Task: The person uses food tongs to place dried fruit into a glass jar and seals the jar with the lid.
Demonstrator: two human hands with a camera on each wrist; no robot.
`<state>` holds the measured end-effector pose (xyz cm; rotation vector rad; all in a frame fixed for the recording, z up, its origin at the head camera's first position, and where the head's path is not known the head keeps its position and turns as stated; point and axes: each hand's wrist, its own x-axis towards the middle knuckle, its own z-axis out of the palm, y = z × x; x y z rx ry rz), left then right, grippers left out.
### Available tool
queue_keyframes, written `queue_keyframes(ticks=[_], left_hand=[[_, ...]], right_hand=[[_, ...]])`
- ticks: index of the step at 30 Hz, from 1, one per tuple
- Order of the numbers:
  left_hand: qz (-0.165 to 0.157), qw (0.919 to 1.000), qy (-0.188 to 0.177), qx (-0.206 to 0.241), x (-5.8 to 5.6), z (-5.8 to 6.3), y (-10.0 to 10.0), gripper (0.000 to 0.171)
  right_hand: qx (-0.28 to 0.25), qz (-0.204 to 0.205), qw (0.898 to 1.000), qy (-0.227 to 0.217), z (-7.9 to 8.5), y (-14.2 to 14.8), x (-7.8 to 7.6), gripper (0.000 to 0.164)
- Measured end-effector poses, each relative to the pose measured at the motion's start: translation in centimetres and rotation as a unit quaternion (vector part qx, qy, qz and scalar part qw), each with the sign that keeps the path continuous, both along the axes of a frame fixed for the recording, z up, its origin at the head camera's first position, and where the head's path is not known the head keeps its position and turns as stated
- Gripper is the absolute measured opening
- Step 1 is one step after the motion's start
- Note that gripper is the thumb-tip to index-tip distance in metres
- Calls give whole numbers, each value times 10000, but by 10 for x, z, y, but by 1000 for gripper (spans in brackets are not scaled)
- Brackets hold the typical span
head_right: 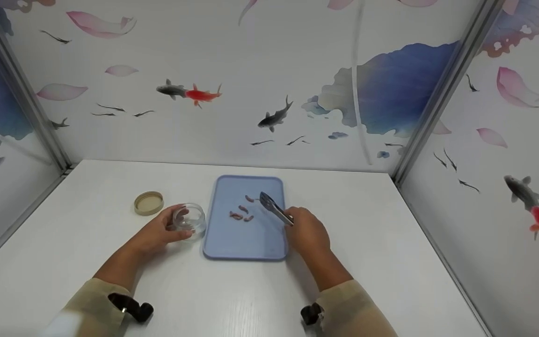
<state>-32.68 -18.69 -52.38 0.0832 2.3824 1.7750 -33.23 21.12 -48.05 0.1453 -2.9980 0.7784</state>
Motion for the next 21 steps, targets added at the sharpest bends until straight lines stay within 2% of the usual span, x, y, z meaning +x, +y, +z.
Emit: queue_keyframes(ticks=[6, 13, 21], left_hand=[[47, 9999, -21, -138, 0, 1, 0, 91], [44, 9998, -18, -177, 0, 1, 0, 93], [-3, 10000, 7, -17, 2, 2, 0, 92]], right_hand=[[-92, 72, 9999, -109, 12, -10, 4, 42], [32, 298, 9994, 145, 16, -27, 15, 40], [-162, 469, 9982, 336, 25, -47, 32, 39]])
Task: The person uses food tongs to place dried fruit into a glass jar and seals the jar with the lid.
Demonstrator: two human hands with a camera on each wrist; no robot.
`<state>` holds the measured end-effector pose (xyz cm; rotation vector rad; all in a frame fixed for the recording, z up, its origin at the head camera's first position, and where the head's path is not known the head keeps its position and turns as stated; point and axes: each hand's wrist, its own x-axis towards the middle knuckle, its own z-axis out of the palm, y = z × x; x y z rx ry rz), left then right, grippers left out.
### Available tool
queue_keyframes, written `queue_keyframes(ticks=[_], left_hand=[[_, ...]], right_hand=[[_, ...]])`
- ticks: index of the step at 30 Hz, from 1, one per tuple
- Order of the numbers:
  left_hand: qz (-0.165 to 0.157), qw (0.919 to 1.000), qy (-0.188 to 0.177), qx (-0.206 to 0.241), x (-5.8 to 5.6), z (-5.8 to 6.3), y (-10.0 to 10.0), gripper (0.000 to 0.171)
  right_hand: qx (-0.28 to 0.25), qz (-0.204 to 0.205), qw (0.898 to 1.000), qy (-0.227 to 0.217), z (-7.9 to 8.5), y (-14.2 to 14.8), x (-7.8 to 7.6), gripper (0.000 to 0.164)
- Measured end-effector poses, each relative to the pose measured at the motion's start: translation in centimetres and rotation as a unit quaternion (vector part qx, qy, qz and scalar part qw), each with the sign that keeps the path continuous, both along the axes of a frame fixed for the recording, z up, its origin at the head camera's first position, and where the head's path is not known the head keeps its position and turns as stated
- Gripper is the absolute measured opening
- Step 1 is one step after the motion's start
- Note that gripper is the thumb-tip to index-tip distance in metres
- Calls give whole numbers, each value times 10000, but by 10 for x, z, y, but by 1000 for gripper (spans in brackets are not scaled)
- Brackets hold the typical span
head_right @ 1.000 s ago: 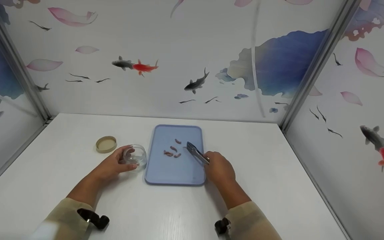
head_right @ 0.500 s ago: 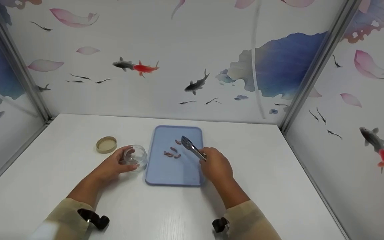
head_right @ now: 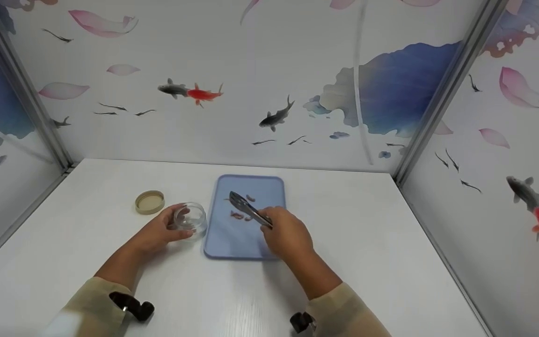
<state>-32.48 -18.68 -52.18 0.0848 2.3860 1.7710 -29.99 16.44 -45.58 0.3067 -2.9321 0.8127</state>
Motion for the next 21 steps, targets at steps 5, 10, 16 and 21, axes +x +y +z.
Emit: queue_keyframes(ticks=[5, 10, 16, 21], left_hand=[[-23, 10000, 60, -34, 0, 1, 0, 92], [-15, 9998, 146, -147, -1, 2, 0, 92], [20, 9998, 65, -185, -1, 1, 0, 93], [32, 9999, 24, -136, -1, 1, 0, 93]], right_hand=[[-32, 169, 9998, 109, 4, -11, 6, 39], [-67, 329, 9990, 283, 7, -21, 11, 39], [-128, 465, 9983, 318, 8, -34, 15, 39], [-104, 548, 9980, 300, 7, -45, 15, 39]])
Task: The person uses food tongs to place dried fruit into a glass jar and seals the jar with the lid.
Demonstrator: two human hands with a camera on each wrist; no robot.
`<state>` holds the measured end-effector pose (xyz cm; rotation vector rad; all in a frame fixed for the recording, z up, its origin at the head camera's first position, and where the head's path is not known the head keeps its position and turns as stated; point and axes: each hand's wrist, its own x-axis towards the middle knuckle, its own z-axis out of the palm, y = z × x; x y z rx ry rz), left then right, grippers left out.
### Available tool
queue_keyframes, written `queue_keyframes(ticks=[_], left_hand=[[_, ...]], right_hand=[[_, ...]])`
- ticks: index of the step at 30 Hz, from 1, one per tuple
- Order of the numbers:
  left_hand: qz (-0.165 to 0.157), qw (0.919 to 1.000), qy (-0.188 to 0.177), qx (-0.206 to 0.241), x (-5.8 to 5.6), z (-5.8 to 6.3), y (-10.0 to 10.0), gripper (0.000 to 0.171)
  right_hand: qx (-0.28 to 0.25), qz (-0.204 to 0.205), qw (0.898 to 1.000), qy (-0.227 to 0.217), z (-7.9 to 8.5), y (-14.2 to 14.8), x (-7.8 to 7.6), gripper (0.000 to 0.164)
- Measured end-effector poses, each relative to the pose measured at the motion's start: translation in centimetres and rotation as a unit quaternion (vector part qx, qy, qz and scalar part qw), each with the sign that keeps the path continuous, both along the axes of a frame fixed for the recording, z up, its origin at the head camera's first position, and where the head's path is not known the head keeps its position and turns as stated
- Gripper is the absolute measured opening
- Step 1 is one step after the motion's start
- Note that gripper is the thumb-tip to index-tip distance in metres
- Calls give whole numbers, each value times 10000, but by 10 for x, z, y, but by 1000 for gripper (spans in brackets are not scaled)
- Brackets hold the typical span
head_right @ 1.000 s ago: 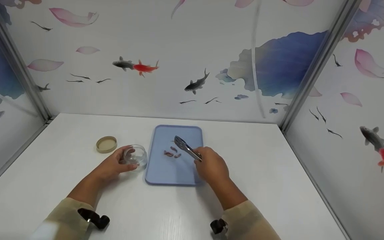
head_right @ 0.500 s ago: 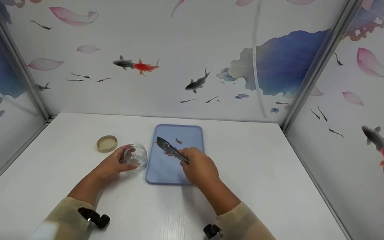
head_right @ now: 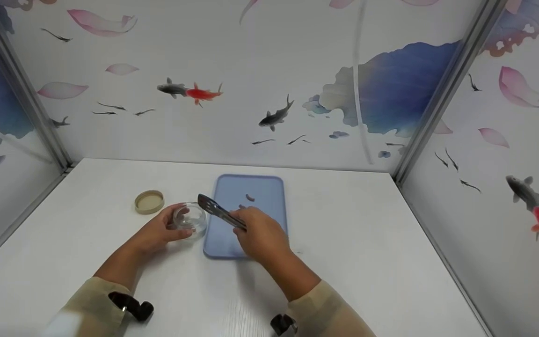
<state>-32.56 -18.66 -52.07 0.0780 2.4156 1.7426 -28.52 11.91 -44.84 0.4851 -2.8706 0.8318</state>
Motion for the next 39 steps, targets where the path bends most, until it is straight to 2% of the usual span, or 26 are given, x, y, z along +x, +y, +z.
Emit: queue_keyframes(ticks=[7, 16, 23, 39], left_hand=[[13, 9999, -84, 78, 0, -2, 1, 93], [-16, 9998, 65, 181, -3, -6, 0, 91], [-60, 9997, 95, 217, -3, -4, -1, 92], [-77, 9999, 76, 26, 0, -1, -1, 93]], right_hand=[[-67, 203, 9998, -46, -3, -13, -3, 39], [-146, 173, 9995, -212, -6, -24, -5, 37], [-147, 183, 9993, -308, -7, -25, -5, 40], [-53, 229, 9997, -53, -12, -26, -8, 52]])
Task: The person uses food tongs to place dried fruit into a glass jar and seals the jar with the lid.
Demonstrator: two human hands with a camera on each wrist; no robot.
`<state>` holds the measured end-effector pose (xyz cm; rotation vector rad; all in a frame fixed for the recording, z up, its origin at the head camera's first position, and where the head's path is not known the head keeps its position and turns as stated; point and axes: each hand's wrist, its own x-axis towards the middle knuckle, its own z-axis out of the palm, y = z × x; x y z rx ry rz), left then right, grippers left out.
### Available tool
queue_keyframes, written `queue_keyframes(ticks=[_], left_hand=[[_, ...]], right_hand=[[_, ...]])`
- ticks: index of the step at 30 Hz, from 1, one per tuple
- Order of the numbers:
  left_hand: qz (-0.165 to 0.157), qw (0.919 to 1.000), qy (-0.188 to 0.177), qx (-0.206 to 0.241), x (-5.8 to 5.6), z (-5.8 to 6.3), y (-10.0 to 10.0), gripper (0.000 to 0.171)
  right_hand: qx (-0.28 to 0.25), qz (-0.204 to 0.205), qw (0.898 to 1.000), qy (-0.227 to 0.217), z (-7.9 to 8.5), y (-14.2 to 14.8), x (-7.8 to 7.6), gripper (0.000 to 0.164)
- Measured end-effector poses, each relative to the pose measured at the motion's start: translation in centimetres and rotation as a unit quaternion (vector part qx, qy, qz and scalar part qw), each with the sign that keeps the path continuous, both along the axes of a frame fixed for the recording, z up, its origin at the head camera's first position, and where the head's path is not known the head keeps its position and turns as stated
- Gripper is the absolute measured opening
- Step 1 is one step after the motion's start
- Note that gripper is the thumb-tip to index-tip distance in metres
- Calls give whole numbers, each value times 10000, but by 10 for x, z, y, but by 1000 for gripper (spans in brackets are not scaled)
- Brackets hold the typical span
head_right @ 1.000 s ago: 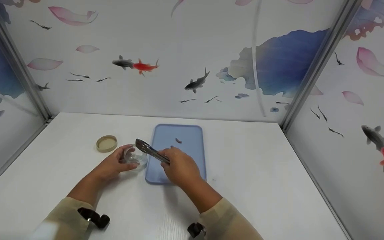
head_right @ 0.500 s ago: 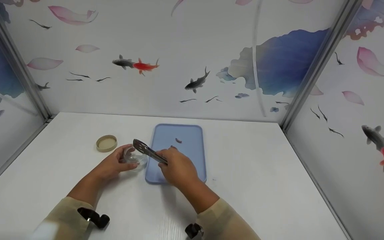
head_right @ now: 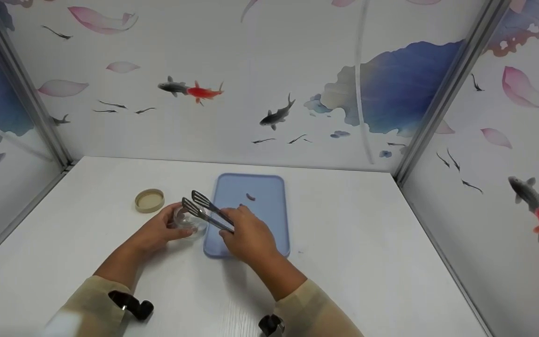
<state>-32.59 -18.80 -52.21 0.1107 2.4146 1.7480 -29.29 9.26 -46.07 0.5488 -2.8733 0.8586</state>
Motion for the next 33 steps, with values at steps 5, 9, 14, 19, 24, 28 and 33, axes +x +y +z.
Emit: queue_keyframes(ticks=[5, 9, 14, 19, 24, 28, 33], left_hand=[[7, 10000, -42, 60, -1, -1, 1, 95], [-11, 9999, -60, 112, -2, -1, 0, 95], [45, 10000, -54, 64, -1, 0, 1, 95], [34, 10000, -72, 49, 1, 1, 2, 97], [24, 10000, -76, 37, 2, 0, 1, 97], [7, 9999, -80, 77, 1, 0, 1, 96], [0, 10000, -46, 25, 0, 0, 1, 96]], right_hand=[[-190, -130, 9995, -226, 0, 5, -7, 64], [-327, -321, 9982, -395, 0, 11, -16, 67], [-322, -567, 9961, -593, 1, 20, -28, 70], [-295, -685, 9950, -659, -1, 31, -37, 70], [-292, -792, 9941, -677, -3, 44, -47, 72], [-214, -871, 9937, -676, -4, 54, -57, 71], [-104, -1007, 9925, -681, -6, 66, -68, 69]])
